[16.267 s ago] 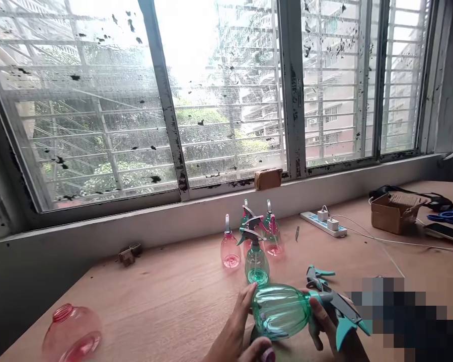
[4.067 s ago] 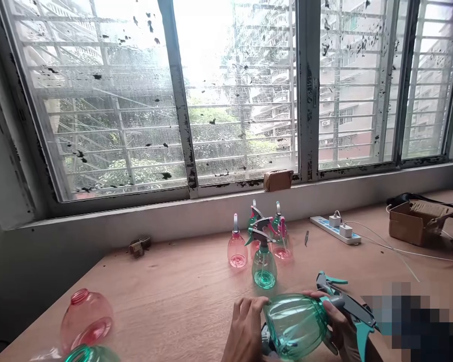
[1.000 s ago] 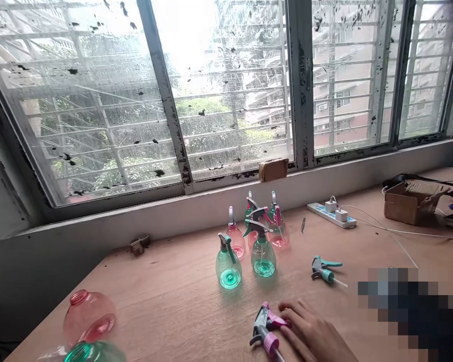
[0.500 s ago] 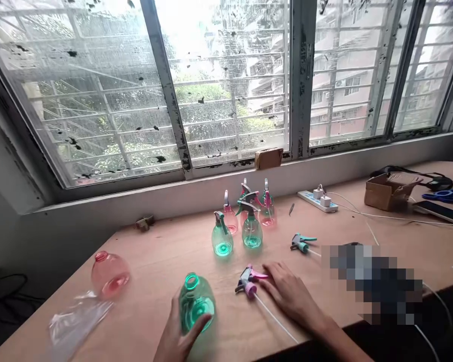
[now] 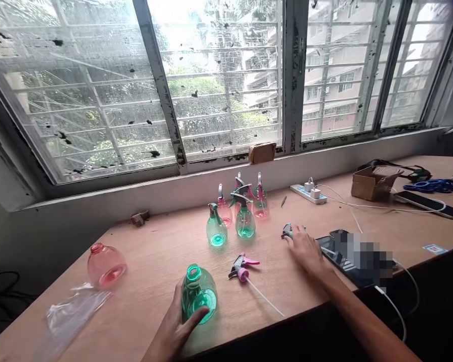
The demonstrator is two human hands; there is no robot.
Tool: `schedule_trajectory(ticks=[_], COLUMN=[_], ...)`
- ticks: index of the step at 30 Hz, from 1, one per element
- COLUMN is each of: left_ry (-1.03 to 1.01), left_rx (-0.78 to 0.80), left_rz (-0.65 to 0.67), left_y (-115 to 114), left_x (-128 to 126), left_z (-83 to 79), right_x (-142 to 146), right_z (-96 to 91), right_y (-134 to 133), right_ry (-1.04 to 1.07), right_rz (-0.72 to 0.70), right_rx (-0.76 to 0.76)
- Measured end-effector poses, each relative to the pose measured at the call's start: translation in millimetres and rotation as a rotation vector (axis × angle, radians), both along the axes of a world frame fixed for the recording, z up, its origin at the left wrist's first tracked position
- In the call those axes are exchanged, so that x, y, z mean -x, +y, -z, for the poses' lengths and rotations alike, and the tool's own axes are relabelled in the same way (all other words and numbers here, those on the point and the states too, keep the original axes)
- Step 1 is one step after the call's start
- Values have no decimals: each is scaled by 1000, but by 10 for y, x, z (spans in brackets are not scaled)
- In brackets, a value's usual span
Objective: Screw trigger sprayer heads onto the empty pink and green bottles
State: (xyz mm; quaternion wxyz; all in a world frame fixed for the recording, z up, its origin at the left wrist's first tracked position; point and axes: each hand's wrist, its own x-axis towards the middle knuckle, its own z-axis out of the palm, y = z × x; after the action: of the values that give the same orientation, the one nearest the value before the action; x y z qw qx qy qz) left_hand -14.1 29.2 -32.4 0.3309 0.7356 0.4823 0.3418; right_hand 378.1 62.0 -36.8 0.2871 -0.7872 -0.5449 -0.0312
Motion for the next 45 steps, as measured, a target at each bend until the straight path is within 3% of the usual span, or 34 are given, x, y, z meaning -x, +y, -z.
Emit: schedule_trajectory(ticks=[4,8,12,16,18,21,24,27,31,37,42,45], left_ry=[70,90,167,216,238,213,151,129,151,119,134,154], left_rx=[-57,-134,-165,-340,-379,-381,-325,-275,-292,-353,-348,-326], left_rz=[16,-15,5,-23,-8,4,-12,-17,-23,-52,22,63], left_y=[10,15,1,-58,-83,-100,-117,-149,-194,-236,-222,-200], left_x=[-2,-1,-68,-290,-399,-475,-454,-413,-388,-393,-377,-369], left_z=[73,150,121,52,38,40,50,56,50,57,55,62], right_x=[-41,148,288,338,376,457,516,527,503,460,491,531], right_z=[146,249,212,173,154,105,86,123,164,150,179,195], right_y=[76,-26,-181,-320,-393,-485,-530,-550,-579,-566,-556,-561], right_ry=[-63,-100,-66,17,188,801,1340,1549,1591,1692,1513,1346], right_rz=[61,-58,-229,-349,-396,-454,-494,-524,-509,-527,-541,-622], right_rx=[54,-13,-209,-461,-638,-816,-707,-646,-742,-628,-587,-478])
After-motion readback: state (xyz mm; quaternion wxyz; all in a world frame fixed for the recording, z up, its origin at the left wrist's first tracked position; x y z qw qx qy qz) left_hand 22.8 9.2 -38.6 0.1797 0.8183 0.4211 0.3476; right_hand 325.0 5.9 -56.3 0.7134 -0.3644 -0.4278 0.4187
